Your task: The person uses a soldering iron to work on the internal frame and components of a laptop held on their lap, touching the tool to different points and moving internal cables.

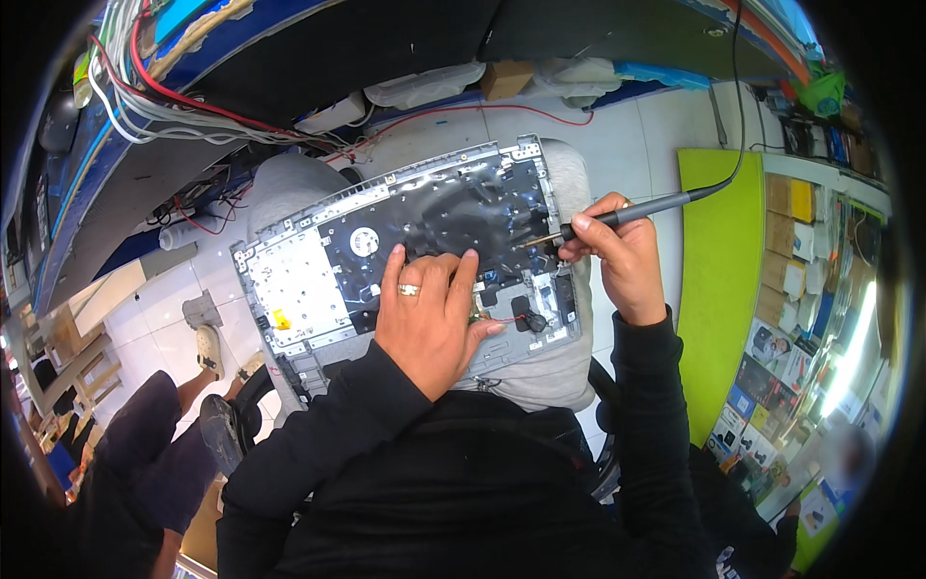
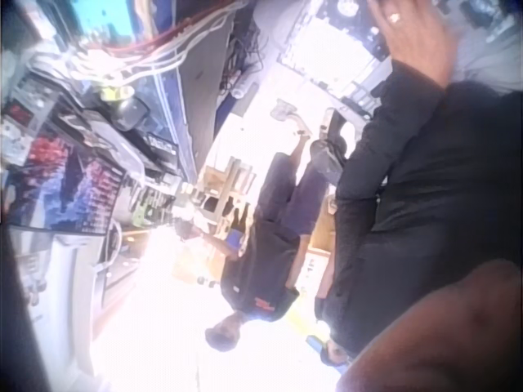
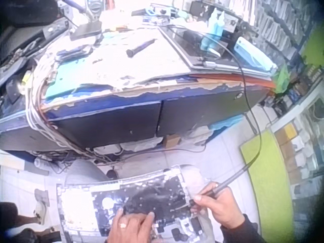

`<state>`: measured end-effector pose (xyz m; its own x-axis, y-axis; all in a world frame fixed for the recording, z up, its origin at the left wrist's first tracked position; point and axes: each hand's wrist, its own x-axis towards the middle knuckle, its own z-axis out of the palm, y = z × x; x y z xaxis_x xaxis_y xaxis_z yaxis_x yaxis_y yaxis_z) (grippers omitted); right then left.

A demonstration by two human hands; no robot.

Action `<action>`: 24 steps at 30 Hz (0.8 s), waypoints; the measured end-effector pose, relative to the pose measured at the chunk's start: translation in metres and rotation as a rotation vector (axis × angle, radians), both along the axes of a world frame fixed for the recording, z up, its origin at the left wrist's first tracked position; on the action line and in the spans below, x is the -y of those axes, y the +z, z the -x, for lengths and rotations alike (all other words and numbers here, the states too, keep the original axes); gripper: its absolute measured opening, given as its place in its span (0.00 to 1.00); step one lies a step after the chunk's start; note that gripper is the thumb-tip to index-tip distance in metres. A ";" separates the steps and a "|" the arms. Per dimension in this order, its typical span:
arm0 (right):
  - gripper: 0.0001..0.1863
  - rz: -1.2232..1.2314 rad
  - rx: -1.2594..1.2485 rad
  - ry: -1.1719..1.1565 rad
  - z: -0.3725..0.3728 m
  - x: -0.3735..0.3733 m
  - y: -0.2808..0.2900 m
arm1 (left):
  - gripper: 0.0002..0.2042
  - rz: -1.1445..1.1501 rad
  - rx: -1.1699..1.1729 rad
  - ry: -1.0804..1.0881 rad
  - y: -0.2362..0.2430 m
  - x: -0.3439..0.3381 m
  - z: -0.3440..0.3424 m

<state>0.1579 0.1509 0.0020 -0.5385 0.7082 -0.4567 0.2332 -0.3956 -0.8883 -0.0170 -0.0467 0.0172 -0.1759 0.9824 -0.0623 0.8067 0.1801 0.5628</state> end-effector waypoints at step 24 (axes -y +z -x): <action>0.09 -0.065 -0.013 0.044 0.016 0.019 0.012 | 0.29 0.000 0.010 0.049 0.002 -0.001 -0.003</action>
<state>0.1419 0.1319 0.0138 -0.5758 0.7113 -0.4030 0.2372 -0.3264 -0.9150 -0.0139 -0.0456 0.0190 -0.2232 0.9727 -0.0642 0.7913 0.2192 0.5708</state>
